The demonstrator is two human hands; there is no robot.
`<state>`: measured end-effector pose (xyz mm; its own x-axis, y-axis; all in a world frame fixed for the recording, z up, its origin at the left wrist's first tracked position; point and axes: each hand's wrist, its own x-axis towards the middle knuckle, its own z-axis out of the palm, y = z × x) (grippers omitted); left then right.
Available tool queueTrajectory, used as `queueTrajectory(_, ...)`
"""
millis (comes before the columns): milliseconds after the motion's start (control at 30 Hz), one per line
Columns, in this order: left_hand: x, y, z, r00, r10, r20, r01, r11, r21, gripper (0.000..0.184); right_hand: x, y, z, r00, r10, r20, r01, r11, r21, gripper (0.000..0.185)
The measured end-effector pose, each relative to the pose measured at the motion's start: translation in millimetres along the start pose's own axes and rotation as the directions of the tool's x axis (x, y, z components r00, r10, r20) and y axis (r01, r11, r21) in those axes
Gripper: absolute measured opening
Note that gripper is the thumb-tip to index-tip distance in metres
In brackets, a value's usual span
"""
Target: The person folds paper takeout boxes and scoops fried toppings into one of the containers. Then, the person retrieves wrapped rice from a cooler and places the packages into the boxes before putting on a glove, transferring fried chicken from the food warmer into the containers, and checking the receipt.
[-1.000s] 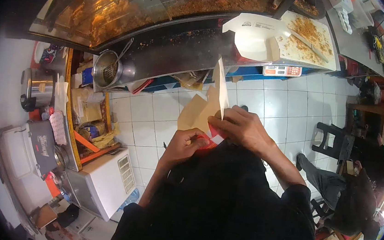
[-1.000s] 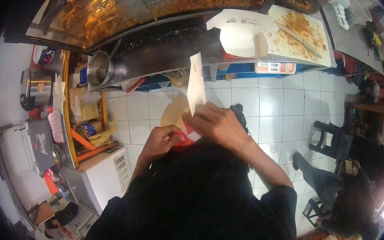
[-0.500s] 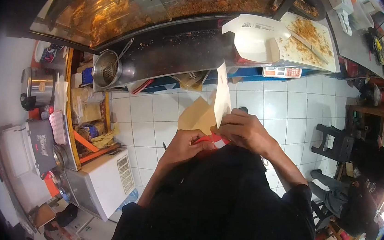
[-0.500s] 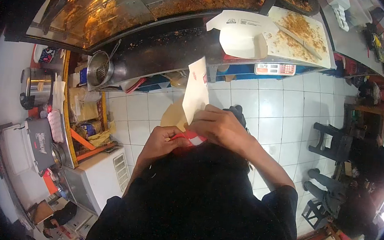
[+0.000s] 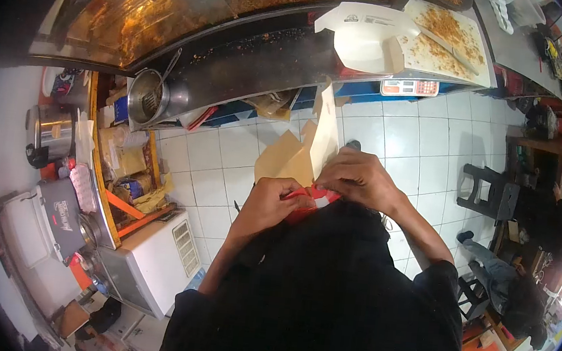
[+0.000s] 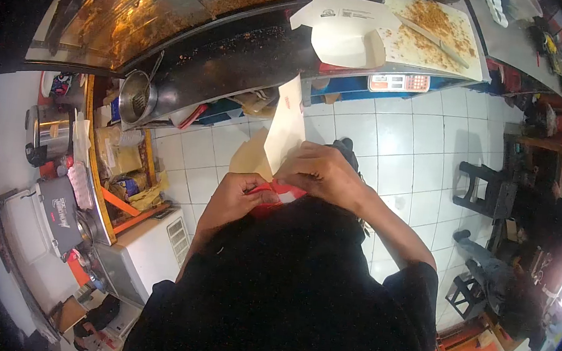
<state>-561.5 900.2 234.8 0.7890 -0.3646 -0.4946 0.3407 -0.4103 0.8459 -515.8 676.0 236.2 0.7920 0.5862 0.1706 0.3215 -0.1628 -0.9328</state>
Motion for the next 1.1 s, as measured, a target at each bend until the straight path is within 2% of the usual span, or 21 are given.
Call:
queueTrajectory(133,0,2,4,0.999,0.051,-0.009,-0.05,0.995,0.081,0.029,-3,-6,2,1.0,-0.001,-0.008,0.001,0.999,-0.039,0.018)
queueTrajectory(200,-2,10,6,0.997,-0.049,-0.066,0.057,0.992,0.111,0.031,-4,-18,-3,0.994,-0.047,0.097,0.079,0.931,-0.356,0.023)
queueTrajectory(333,-4,12,5,0.999,-0.01,-0.047,0.017,0.988,0.154,0.031,-4,-14,2,0.993,-0.086,0.081,0.105,0.954,-0.282,0.029)
queueTrajectory(400,-5,20,3,0.999,-0.03,-0.021,0.033,0.983,0.18,0.03,-5,-9,9,0.982,-0.148,0.114,0.176,0.939,-0.296,0.028)
queueTrajectory(533,-10,12,2,1.0,-0.005,-0.013,0.008,0.979,0.206,0.03,-17,-7,17,0.978,-0.126,0.165,0.176,0.925,-0.337,0.032)
queueTrajectory(600,-15,14,1,0.981,0.188,-0.037,-0.176,0.961,0.211,0.029,-25,-8,18,0.976,-0.178,0.125,0.209,0.923,-0.322,0.035)
queueTrajectory(700,-13,-2,4,0.979,0.195,-0.056,-0.174,0.95,0.26,0.028,-33,-17,22,0.974,-0.155,0.167,0.2,0.932,-0.302,0.041)
queueTrajectory(733,-13,-2,4,0.978,0.198,-0.059,-0.176,0.949,0.263,0.028,-36,-13,21,0.973,-0.195,0.125,0.216,0.958,-0.189,0.037)
queueTrajectory(767,-11,-2,4,0.948,0.313,-0.05,-0.281,0.902,0.328,0.024,-40,-6,18,0.971,-0.202,0.124,0.223,0.955,-0.193,0.037)
queueTrajectory(800,-8,-2,3,0.905,0.424,-0.033,-0.379,0.839,0.391,0.021,-45,2,11,0.983,-0.173,0.065,0.169,0.983,0.067,0.029)
queueTrajectory(833,-5,-4,1,0.902,0.431,-0.033,-0.384,0.835,0.394,0.021,-52,13,5,0.992,-0.128,0.017,0.116,0.939,0.325,0.022)
queueTrajectory(900,6,-14,0,0.839,0.53,0.122,-0.512,0.695,0.505,0.015,-69,58,-13,0.993,-0.054,-0.107,0.112,0.742,0.661,0.019)
queueTrajectory(933,13,-25,5,0.722,0.689,0.065,-0.624,0.608,0.49,0.01,-68,62,-20,0.94,0.217,-0.262,-0.04,0.836,0.547,0.024)
queueTrajectory(967,18,-32,10,0.706,0.704,0.073,-0.641,0.591,0.49,0.01,-65,64,-28,0.786,0.434,-0.441,-0.222,0.863,0.454,0.029)
queueTrajectory(1033,27,-31,17,0.594,0.799,0.093,-0.699,0.456,0.551,0.013,-31,57,-35,0.727,0.317,-0.609,-0.054,0.91,0.41,0.053)
queueTrajectory(1100,35,-20,13,0.557,0.82,0.134,-0.747,0.424,0.511,0.021,-9,51,-43,0.771,0.344,-0.535,0.019,0.829,0.56,0.066)
